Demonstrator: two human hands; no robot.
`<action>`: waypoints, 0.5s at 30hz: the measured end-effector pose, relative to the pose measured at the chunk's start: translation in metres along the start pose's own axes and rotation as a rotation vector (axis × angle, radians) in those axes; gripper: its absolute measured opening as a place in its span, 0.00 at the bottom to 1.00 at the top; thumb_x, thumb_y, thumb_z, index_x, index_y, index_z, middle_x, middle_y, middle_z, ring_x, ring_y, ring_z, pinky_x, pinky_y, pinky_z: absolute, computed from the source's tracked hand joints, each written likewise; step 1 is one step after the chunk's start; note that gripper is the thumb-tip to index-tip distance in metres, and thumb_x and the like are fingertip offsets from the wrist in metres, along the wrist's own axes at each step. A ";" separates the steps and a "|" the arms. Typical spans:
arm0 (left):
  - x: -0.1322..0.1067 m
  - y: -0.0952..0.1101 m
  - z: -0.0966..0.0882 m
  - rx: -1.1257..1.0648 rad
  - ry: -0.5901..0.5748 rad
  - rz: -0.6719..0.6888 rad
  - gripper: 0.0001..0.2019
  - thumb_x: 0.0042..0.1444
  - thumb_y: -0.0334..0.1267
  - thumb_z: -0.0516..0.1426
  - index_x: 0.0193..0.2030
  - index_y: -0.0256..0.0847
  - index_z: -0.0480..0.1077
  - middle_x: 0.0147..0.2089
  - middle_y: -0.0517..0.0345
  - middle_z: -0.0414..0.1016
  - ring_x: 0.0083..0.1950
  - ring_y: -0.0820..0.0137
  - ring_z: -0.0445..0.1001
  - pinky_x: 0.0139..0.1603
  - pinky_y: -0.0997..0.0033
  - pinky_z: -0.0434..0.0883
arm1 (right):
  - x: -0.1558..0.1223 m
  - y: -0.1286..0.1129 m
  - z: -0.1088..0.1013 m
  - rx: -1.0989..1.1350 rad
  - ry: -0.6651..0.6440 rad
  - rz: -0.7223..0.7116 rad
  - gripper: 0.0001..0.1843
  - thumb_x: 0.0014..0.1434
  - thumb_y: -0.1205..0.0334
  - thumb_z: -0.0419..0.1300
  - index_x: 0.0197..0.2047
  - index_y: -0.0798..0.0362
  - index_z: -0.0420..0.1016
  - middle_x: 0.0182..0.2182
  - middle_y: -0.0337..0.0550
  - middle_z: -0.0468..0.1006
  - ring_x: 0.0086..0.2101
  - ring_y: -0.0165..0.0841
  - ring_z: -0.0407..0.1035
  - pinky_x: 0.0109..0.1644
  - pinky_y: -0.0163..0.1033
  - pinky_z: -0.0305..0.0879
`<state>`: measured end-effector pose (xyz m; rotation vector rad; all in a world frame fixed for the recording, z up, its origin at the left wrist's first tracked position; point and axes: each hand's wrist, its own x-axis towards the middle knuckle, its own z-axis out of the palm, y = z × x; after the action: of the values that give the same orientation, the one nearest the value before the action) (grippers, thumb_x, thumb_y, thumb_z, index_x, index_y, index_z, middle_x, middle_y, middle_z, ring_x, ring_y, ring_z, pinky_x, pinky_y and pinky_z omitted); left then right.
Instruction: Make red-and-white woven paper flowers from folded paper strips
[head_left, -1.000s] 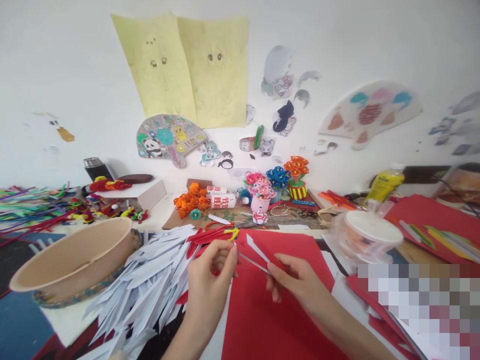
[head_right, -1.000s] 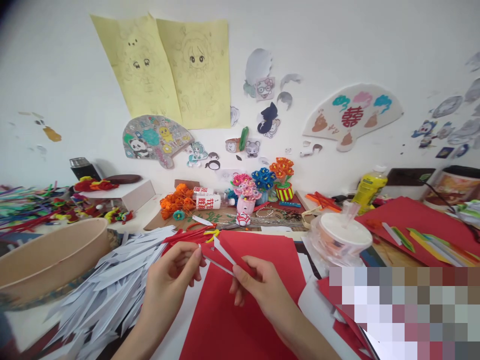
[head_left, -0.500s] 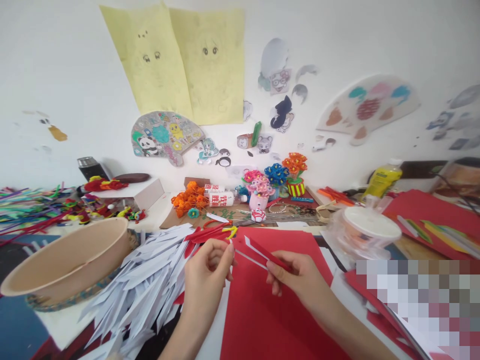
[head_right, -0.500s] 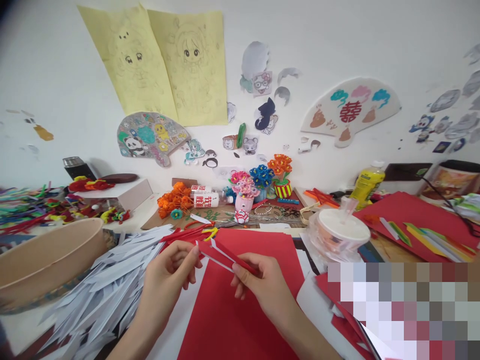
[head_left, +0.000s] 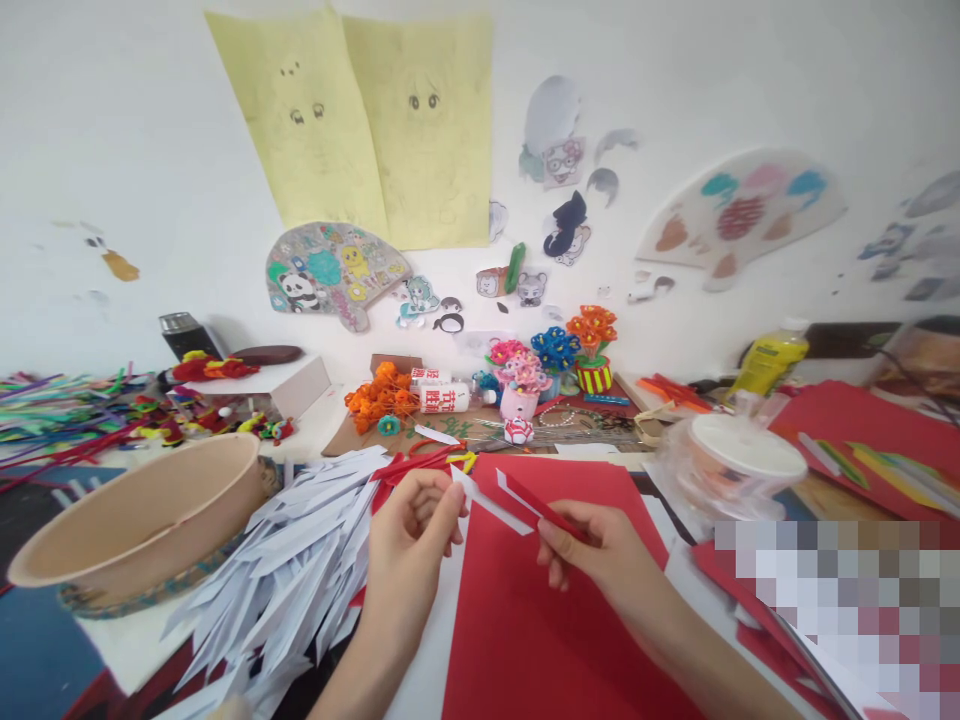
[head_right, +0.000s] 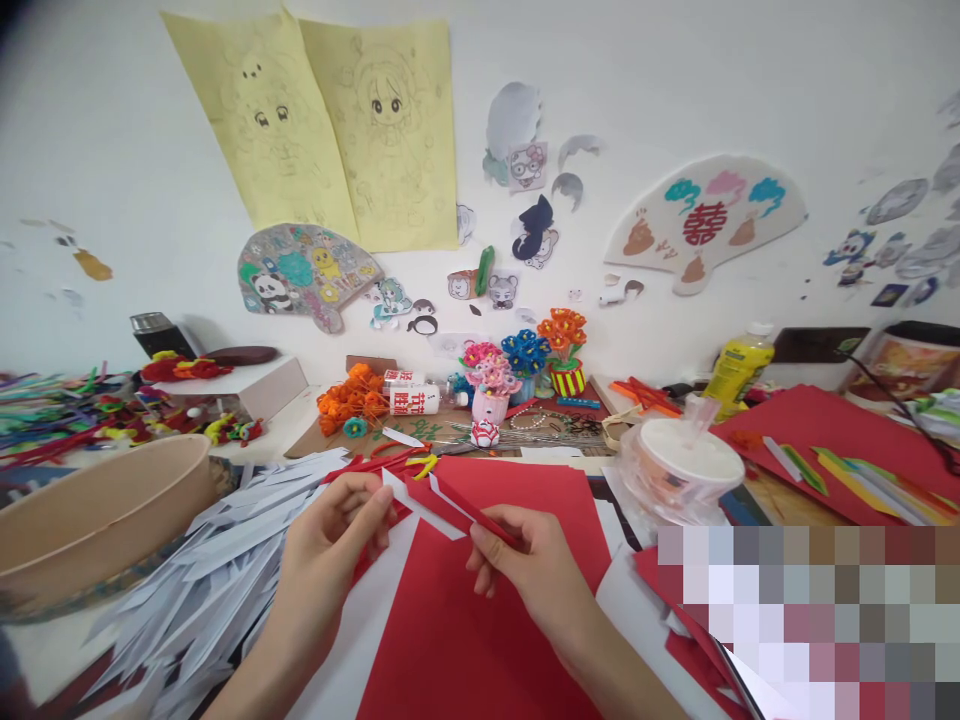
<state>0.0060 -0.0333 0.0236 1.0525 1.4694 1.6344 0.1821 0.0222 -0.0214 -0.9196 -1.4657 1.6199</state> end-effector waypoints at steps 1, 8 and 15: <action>0.000 0.001 -0.001 -0.006 0.030 0.019 0.11 0.51 0.44 0.61 0.31 0.39 0.67 0.24 0.65 0.69 0.21 0.79 0.64 0.22 0.80 0.62 | 0.000 -0.001 0.000 0.005 0.003 0.002 0.22 0.52 0.43 0.65 0.30 0.57 0.75 0.21 0.40 0.75 0.19 0.28 0.68 0.25 0.34 0.66; 0.006 0.005 -0.012 -0.085 0.271 0.213 0.08 0.54 0.41 0.61 0.33 0.40 0.68 0.23 0.67 0.67 0.23 0.79 0.63 0.24 0.81 0.62 | -0.001 -0.003 0.000 0.008 0.010 -0.001 0.20 0.54 0.45 0.64 0.29 0.57 0.74 0.21 0.40 0.75 0.20 0.27 0.68 0.25 0.33 0.65; 0.011 0.003 -0.018 -0.231 0.364 0.297 0.08 0.53 0.40 0.62 0.35 0.41 0.68 0.26 0.66 0.70 0.23 0.79 0.64 0.24 0.81 0.63 | 0.000 0.001 -0.001 -0.009 0.001 -0.008 0.20 0.54 0.45 0.64 0.30 0.58 0.75 0.21 0.40 0.75 0.19 0.27 0.69 0.25 0.32 0.66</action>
<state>-0.0152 -0.0316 0.0278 0.9073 1.3448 2.2436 0.1828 0.0229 -0.0220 -0.9188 -1.4751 1.6078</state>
